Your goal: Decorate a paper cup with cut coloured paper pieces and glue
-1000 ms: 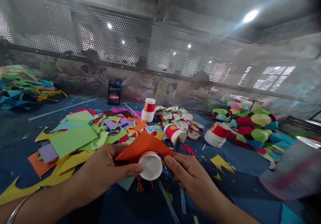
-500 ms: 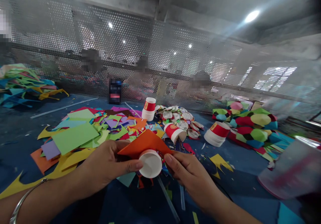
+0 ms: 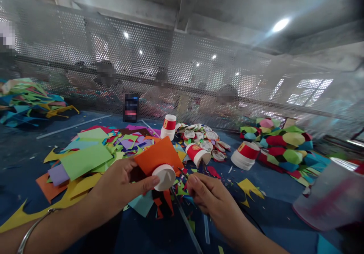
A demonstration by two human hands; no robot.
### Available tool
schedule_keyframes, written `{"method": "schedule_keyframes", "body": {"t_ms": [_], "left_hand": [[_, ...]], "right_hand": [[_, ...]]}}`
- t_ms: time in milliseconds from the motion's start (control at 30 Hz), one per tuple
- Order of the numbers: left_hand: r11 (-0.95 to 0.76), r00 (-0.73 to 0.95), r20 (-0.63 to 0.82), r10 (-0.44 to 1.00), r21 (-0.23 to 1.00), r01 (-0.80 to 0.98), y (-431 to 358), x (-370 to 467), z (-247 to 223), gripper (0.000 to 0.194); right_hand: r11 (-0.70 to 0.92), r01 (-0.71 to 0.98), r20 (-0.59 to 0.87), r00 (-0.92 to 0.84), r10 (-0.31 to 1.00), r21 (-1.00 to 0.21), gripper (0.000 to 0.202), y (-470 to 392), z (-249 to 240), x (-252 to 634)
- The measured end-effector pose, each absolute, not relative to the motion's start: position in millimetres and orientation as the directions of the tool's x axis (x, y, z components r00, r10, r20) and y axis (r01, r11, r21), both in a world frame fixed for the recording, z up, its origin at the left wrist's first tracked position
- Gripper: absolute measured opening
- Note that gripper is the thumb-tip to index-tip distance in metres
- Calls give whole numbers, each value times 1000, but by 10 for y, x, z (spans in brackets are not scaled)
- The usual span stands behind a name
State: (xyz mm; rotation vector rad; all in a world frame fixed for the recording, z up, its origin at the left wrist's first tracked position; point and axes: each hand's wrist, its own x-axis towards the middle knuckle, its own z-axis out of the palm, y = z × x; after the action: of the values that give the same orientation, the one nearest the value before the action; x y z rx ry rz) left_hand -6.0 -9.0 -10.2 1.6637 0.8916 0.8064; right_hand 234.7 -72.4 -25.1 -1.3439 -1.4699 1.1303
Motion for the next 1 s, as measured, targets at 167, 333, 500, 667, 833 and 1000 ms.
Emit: {"method": "schedule_keyframes", "body": {"t_ms": [167,333,500,667,833,1000], "left_hand": [[-182,507,153,848,983,9,-126,-30,-93,51],[-229,488,201,849,973,-2,-166,-30,-99,54],[-268,491,201,848,961,71,-186,-34,-80,49],[-259,517,200,832,965,44,-200,-28,-98,54],[-260,538,188,822,964,60,-222,-20,-91,54],[-231,553,178,814,972,28,-222,4,-57,52]], "right_hand": [[-28,215,-45,-74,996,-976,51,-728,-244,2320],[-37,177,-63,-147,987,-984,50,-722,-221,2303],[-50,210,-78,-128,989,-976,51,-739,-213,2293],[-44,232,-75,-125,989,-972,52,-750,-216,2282],[-30,261,-67,-137,988,-965,53,-765,-211,2274],[-41,299,-89,-150,985,-953,52,-762,-217,2289]]}}
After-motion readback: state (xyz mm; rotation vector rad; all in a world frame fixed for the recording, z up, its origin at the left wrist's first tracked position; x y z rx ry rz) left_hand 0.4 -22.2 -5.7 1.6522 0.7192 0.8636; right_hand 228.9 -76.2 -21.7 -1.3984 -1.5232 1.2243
